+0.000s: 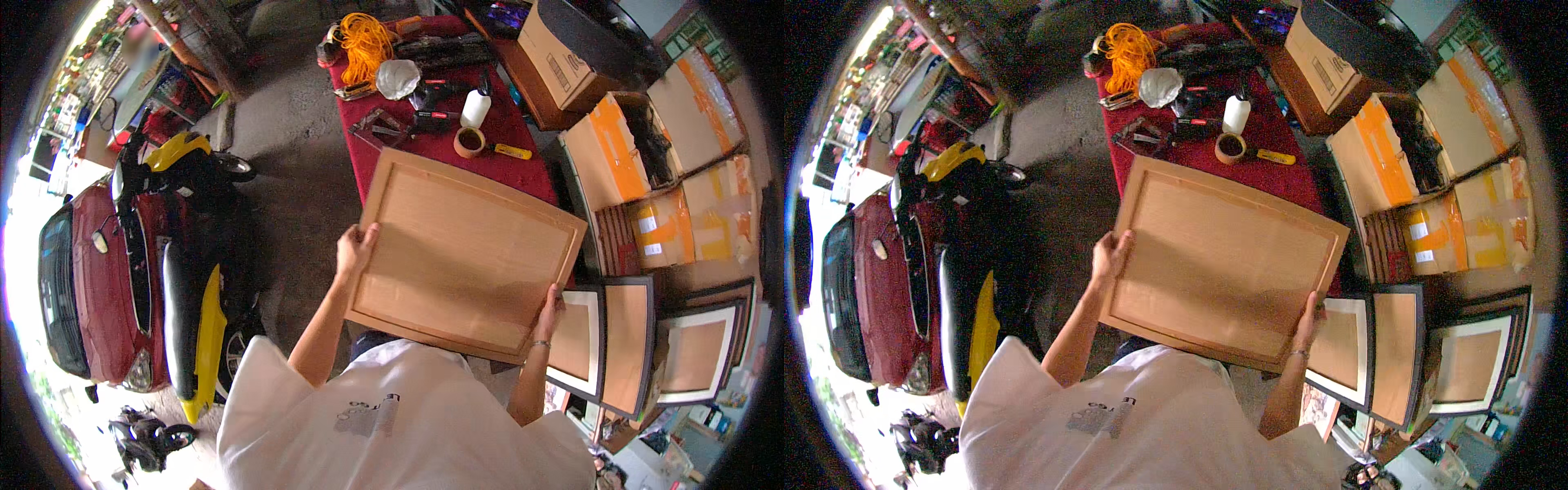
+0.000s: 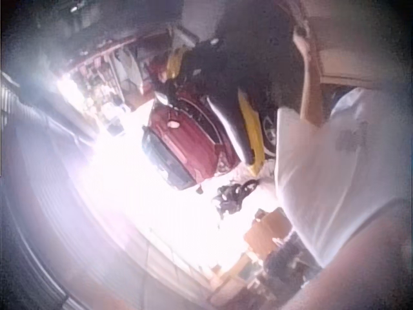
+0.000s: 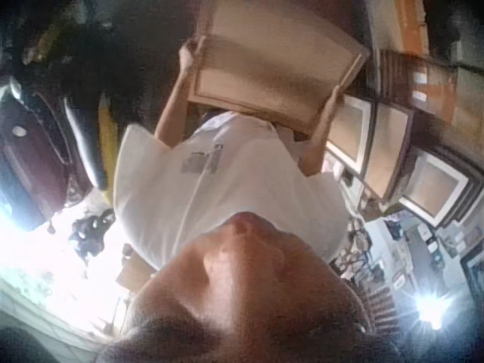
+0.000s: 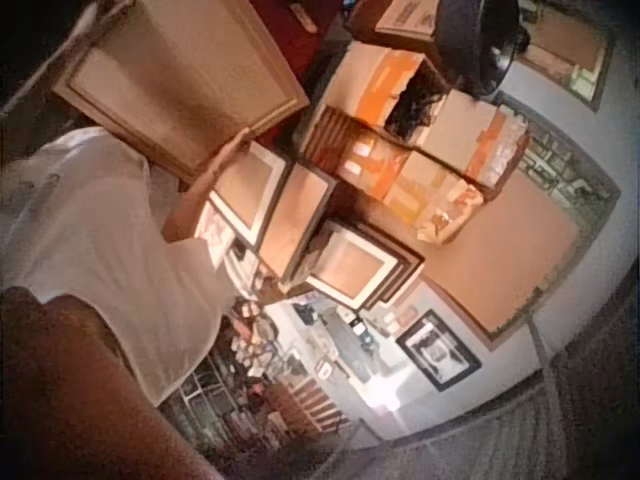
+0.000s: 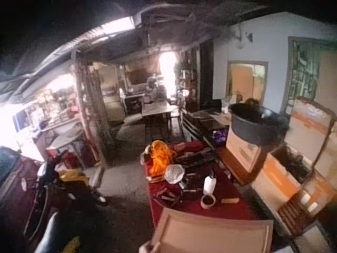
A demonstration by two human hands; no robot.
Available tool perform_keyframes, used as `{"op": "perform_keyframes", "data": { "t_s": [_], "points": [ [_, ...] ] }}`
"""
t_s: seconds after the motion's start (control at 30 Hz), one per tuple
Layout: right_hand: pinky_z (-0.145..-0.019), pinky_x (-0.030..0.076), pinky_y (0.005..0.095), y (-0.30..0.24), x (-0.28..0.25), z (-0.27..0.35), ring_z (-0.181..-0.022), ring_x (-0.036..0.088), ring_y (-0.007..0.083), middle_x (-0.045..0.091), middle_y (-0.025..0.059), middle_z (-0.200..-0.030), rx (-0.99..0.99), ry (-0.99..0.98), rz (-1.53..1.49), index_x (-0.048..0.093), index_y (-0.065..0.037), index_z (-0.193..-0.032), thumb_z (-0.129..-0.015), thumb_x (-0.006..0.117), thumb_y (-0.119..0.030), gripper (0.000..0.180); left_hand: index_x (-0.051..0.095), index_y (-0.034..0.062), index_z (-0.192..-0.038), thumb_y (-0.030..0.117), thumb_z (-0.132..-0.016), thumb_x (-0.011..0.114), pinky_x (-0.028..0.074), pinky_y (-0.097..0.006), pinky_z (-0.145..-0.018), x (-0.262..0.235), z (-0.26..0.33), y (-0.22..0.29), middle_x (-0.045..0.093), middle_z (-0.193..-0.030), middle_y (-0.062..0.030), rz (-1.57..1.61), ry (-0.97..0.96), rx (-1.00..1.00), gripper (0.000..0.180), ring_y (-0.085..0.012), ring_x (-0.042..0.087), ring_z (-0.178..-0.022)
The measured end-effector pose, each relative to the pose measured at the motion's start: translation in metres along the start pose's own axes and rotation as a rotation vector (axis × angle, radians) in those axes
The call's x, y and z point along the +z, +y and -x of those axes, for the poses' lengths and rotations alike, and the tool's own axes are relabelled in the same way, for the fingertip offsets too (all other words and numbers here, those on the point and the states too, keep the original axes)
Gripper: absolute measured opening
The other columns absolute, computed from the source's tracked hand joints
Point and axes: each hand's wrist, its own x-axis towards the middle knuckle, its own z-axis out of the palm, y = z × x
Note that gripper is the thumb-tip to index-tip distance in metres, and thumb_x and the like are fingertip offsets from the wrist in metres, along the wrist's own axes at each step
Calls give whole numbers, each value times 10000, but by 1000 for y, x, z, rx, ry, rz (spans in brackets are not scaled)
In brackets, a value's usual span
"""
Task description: The person assembles a wooden picture frame by attaching wooden strips to the edges of a backing board using a utility knife to cut tape. They then flip the frame to reveal a photograph of a woman and place it on a table with other tools.
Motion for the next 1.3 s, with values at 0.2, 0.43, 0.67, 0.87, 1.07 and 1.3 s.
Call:
{"op": "perform_keyframes", "data": {
  "t_s": [0.2,0.43,0.67,0.87,1.07,1.3],
  "points": [
    [-851,495,372,-1,-23,-43,-957,634,297,681,146,-1041,-235,-18,294,602,71,-1088,-948,660,-534,623,651,-13,-1123,547,-877,717,546,-403,-817,47,14,-46,733,-1005,-206,-136,-94,-17,615,-326,724,-944],
    [-801,532,523,4,43,-145,-941,660,476,683,310,-963,-447,-227,910,636,17,-1007,-946,553,-629,655,699,44,-1070,644,-882,629,540,-465,-831,45,2,-64,734,-967,-205,-405,-93,-112,633,-399,694,-968],
    [-729,559,534,-41,96,-195,-827,694,443,706,274,-885,-603,-452,1198,666,-3,-935,-950,505,-660,677,736,58,-1001,536,-897,658,559,-447,-769,66,3,-46,744,-883,-161,-613,57,-106,496,-363,720,-860],
    [-659,562,538,-74,100,-217,-747,697,441,682,258,-731,-551,-598,1325,663,-12,-786,-947,522,-652,675,737,31,-965,524,-850,694,567,-464,-762,77,-1,-53,733,-860,-208,-677,3,-172,508,-389,718,-843],
    [-633,516,470,-187,183,-268,-739,689,383,693,176,-775,-644,-621,1005,674,-61,-934,-966,646,-409,351,695,47,-994,248,-875,708,532,-447,-872,148,-116,63,682,-1013,-153,-786,327,520,233,-348,640,-1028],
    [-793,522,329,-258,457,-436,-852,653,170,708,108,-921,-1142,-787,357,676,23,-1038,-1015,551,-136,203,585,45,-832,97,-817,674,538,-446,-683,240,-282,95,617,-820,-134,-547,-11,810,104,-334,635,-779]
  ]
}}
